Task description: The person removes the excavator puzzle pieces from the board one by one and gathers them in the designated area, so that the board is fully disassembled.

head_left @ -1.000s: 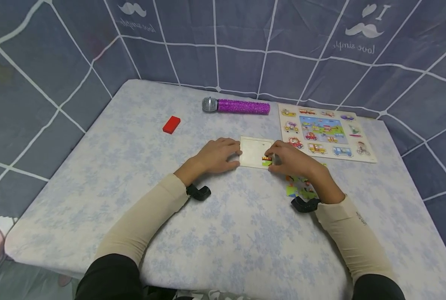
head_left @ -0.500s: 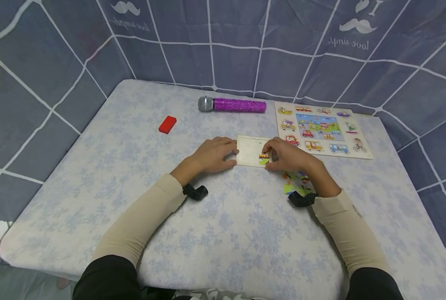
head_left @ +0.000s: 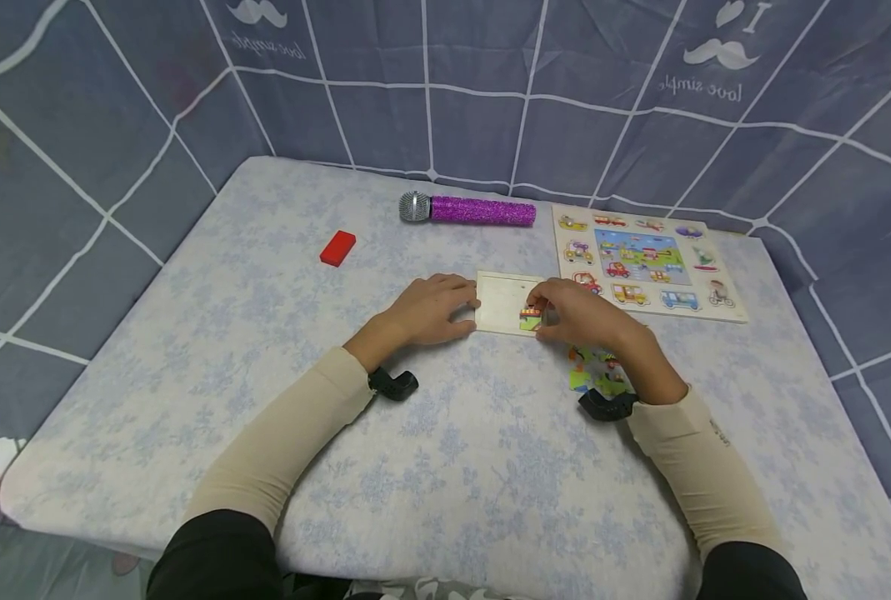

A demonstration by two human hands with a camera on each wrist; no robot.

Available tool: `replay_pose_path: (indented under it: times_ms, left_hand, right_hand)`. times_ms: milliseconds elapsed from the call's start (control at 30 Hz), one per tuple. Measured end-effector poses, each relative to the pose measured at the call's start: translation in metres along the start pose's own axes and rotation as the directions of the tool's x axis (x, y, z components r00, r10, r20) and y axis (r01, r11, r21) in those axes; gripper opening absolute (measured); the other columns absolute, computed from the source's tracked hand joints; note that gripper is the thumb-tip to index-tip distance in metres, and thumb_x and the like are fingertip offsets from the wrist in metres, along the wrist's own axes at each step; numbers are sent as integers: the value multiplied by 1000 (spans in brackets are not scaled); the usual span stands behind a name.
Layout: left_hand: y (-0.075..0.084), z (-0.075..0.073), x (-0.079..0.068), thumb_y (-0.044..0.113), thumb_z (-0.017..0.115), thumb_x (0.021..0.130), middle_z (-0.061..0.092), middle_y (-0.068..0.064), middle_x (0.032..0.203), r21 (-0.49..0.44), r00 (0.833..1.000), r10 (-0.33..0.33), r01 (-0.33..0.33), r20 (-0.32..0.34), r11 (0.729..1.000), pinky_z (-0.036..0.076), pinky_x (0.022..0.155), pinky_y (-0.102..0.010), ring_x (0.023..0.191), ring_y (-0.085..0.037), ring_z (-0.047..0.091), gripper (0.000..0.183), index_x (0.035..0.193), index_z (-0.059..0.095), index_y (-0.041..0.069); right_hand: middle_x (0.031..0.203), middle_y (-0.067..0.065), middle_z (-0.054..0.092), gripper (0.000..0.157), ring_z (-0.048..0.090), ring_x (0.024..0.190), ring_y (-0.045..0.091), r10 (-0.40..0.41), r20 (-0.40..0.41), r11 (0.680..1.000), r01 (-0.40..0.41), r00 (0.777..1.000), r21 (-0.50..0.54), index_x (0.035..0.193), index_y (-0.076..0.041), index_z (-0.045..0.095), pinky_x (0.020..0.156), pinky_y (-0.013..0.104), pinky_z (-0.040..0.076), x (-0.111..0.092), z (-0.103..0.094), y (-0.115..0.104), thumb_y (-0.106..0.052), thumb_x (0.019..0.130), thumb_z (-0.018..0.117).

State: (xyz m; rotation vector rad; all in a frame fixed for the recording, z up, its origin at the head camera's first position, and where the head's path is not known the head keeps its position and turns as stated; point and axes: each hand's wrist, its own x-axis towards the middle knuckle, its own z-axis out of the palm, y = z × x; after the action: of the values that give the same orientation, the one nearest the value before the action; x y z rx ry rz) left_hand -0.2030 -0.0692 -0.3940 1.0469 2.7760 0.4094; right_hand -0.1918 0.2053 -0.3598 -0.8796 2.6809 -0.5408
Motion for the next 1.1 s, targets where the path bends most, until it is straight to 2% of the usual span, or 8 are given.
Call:
replay_pose_path:
  times_ms: [167, 300, 500, 633, 767, 900, 1100]
  left_hand:
    - [1, -2, 0, 39, 62, 100, 45, -6, 154, -4, 1000, -2, 2, 4, 1000, 39, 107, -51, 141, -29, 40, 40, 134, 64, 18]
    - [1, -2, 0, 39, 62, 100, 45, -6, 154, -13, 1000, -2, 3, 7, 1000, 38, 107, -52, 141, -30, 39, 40, 133, 64, 17]
    - [1, -2, 1, 39, 61, 101, 44, -6, 155, -14, 1000, 11, -11, 8, 1000, 38, 107, -52, 142, -29, 39, 40, 134, 63, 18]
    - [1, -4, 2, 39, 61, 100, 45, -6, 154, -9, 1000, 12, -12, -2, 1000, 39, 107, -51, 141, -29, 39, 40, 133, 64, 17]
    - [0, -5, 3, 39, 61, 101, 45, -6, 154, -4, 1000, 5, -5, 0, 1000, 40, 106, -51, 141, -30, 40, 40, 133, 63, 17]
    - [0, -4, 3, 40, 61, 101, 44, -5, 155, -7, 1000, -9, 9, 13, 1000, 40, 106, -52, 141, -30, 39, 40, 134, 63, 18]
    - [1, -2, 2, 41, 60, 101, 43, -4, 155, -17, 1000, -20, 21, 19, 1000, 38, 106, -53, 142, -29, 38, 40, 134, 63, 19]
  right_hand:
    - [107, 11, 64, 42, 59, 101, 29, -10, -25, 999, 9, 1000, -42, 121, 4, 63, 88, 46, 49, 0, 0, -3, -7, 85, 81]
    - [106, 11, 63, 44, 58, 95, 27, -21, -44, 1000, 21, 999, -11, 125, 3, 59, 83, 44, 48, -2, -3, -3, -7, 86, 78]
    - [108, 9, 62, 26, 57, 100, 31, -77, -101, 994, 84, 992, 69, 112, -2, 63, 88, 49, 48, -19, -20, 4, -2, 89, 74]
    - [109, 7, 62, 20, 58, 102, 33, -67, -139, 994, 78, 988, 71, 107, -6, 68, 88, 52, 49, -44, -32, 13, -1, 88, 75]
    - [107, 4, 63, 22, 60, 97, 30, -68, -193, 997, 75, 979, 30, 104, -9, 68, 80, 50, 51, -78, -35, 26, -2, 86, 79]
    - [103, -4, 62, 27, 59, 90, 23, -74, -245, 997, 70, 967, -22, 100, -12, 68, 73, 44, 52, -113, -28, 39, 1, 81, 82]
    - [100, -11, 62, 32, 59, 88, 17, -28, -240, 999, 22, 970, -26, 98, -17, 69, 73, 34, 52, -153, -15, 50, 0, 76, 86]
